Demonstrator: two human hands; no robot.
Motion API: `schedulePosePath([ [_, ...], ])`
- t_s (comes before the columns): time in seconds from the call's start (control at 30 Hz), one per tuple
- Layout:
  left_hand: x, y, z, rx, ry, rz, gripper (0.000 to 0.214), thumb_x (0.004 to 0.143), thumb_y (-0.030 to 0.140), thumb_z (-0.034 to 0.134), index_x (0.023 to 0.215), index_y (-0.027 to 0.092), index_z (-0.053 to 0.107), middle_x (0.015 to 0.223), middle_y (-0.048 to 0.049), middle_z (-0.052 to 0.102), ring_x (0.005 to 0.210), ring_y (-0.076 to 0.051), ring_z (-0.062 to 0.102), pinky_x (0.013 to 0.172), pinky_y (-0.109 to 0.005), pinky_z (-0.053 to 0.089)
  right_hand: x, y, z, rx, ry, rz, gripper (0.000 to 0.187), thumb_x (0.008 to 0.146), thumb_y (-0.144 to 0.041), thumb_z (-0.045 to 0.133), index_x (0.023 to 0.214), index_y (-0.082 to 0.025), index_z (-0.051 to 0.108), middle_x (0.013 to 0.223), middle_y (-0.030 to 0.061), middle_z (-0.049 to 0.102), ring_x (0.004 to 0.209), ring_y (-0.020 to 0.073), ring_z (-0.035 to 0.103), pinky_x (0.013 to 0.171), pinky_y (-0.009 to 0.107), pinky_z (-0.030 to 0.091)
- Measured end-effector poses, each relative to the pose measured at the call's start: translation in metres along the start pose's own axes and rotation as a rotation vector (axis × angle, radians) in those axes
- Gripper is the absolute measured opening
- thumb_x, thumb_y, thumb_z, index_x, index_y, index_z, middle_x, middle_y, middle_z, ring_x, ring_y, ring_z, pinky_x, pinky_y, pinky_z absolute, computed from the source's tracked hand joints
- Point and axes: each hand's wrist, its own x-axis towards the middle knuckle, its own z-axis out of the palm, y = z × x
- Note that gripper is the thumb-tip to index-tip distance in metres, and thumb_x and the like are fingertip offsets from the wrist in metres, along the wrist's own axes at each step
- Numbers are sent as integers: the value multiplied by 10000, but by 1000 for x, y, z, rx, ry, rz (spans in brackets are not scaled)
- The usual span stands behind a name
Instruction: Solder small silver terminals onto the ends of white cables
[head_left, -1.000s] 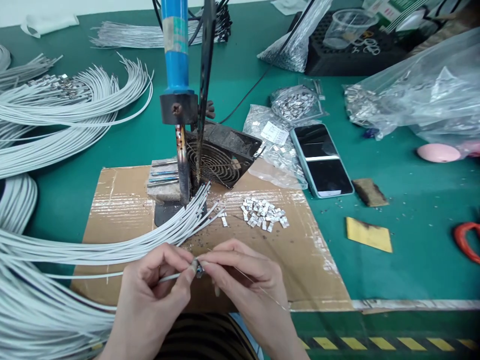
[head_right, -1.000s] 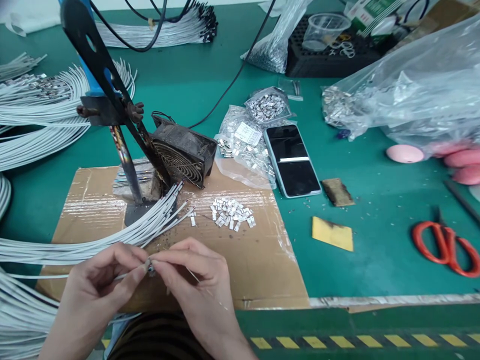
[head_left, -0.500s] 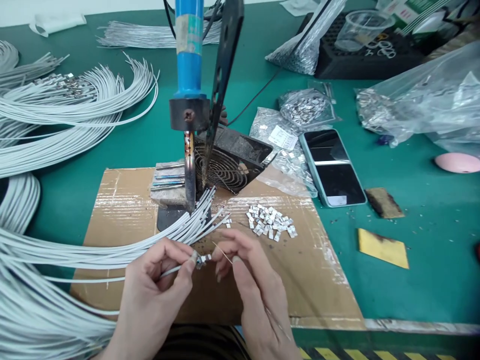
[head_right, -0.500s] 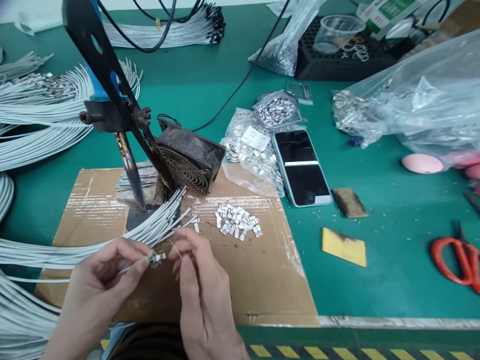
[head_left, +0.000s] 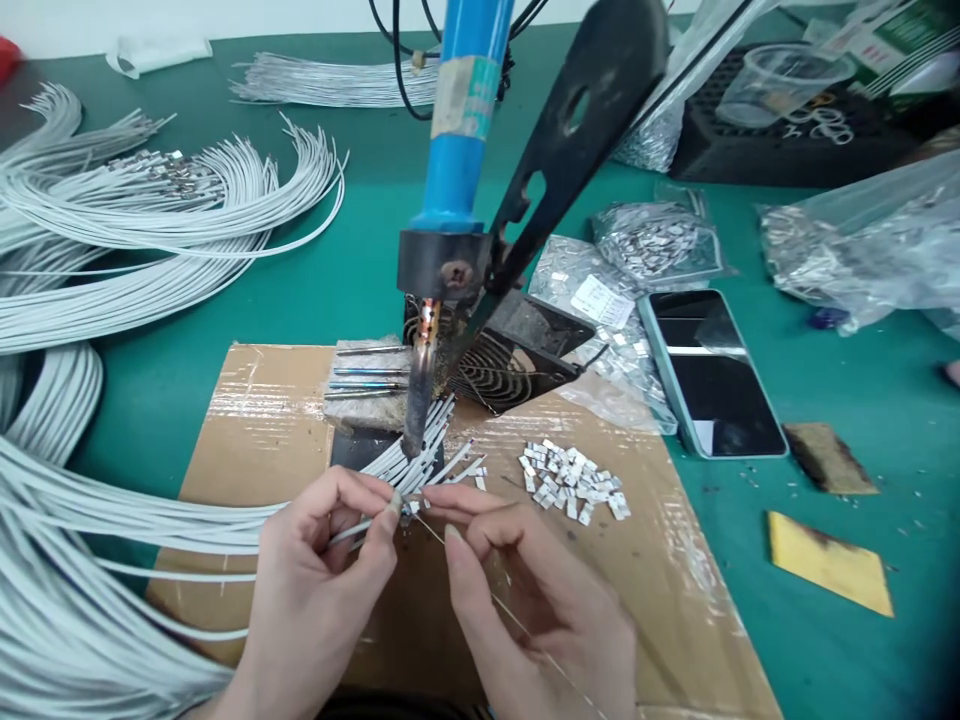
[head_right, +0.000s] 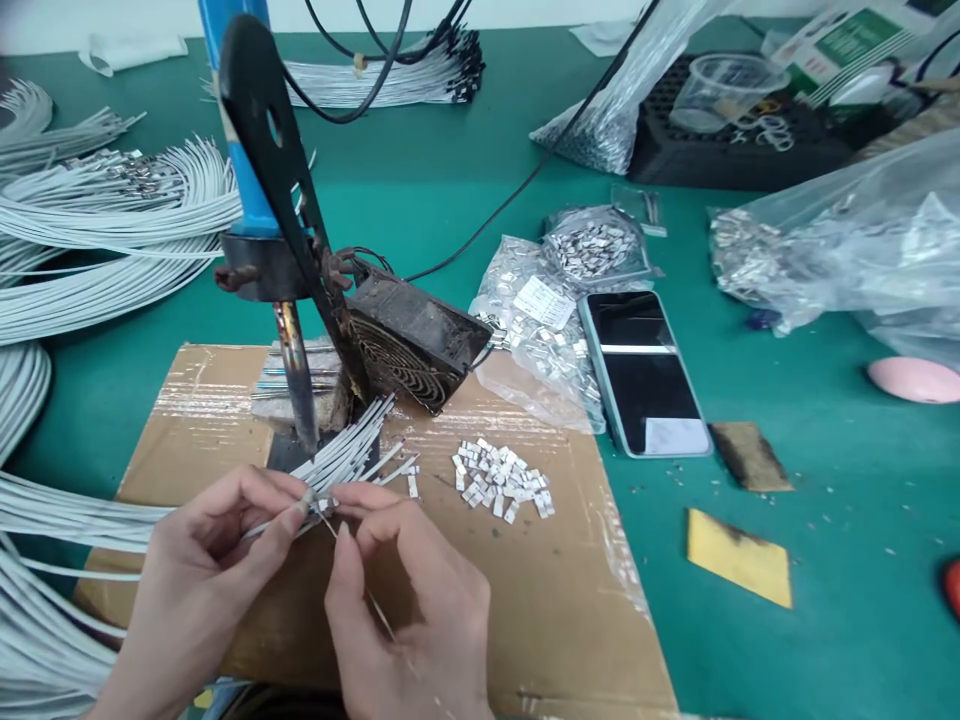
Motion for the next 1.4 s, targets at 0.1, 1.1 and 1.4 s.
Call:
schedulePosePath([
  [0.1, 5, -4, -1, -8, -34, 63, 145, 743, 134, 803, 655, 206, 712, 795, 3, 765, 673, -113, 740, 610, -124, 567, 2, -1, 2, -16, 7, -13, 216, 956, -136, 636, 773, -249, 611, 1093, 69, 847, 1019, 224, 828, 871, 283, 643],
  [1.1, 15, -2, 3, -21, -26, 112, 167, 807, 96, 768, 698, 215, 728, 809, 43, 771, 666, -65, 729, 631, -74, 550, 15, -6, 6, -57, 59, -31, 223, 947, -140, 650, 770, -263, 594, 1092, -1, 851, 980, 172, 837, 877, 230, 622],
  [1.4, 24, 15, 7, -3, -12, 130, 149, 716, 93, 780, 625, 197, 722, 712, 39, 753, 579, -67, 684, 543, -88, 529, 22, -7, 8, -15, 76, -27, 233, 925, -114, 672, 749, -250, 602, 1080, 31, 854, 1008, 193, 833, 872, 248, 635],
])
